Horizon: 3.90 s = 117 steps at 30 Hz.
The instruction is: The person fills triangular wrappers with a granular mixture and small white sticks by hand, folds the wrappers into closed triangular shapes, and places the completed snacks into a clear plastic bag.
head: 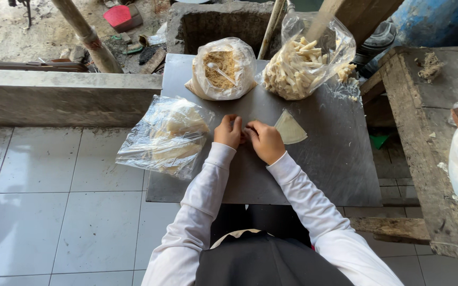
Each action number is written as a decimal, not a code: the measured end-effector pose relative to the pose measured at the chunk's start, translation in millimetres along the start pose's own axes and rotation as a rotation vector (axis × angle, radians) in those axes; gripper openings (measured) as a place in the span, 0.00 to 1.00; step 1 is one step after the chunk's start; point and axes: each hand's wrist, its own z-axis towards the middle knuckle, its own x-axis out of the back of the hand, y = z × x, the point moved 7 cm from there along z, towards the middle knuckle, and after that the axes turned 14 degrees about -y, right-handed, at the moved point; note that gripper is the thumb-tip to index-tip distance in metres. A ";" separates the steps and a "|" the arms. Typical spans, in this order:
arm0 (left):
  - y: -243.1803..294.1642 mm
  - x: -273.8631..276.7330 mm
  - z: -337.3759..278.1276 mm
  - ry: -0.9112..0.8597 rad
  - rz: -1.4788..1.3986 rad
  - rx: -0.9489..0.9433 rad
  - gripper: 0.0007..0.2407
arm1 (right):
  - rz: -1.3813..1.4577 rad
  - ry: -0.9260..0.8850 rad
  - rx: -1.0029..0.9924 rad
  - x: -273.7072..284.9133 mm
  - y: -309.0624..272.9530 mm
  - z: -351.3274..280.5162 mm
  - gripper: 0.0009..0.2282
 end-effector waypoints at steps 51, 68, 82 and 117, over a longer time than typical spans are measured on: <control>6.0 -3.8 -7.3 -0.082 0.425 -0.215 0.20 | -0.448 -0.059 0.086 26.2 -49.2 141.5 0.06; 9.5 -3.2 -9.8 -0.085 0.418 -0.224 0.20 | -0.179 0.127 0.248 28.2 -50.8 166.3 0.02; 10.8 -4.6 -10.0 -0.080 0.448 -0.249 0.20 | 0.051 0.078 0.326 38.0 -31.2 201.4 0.09; 13.7 -3.5 -12.0 -0.075 0.428 -0.240 0.19 | -0.025 0.187 0.153 31.0 -37.5 173.4 0.13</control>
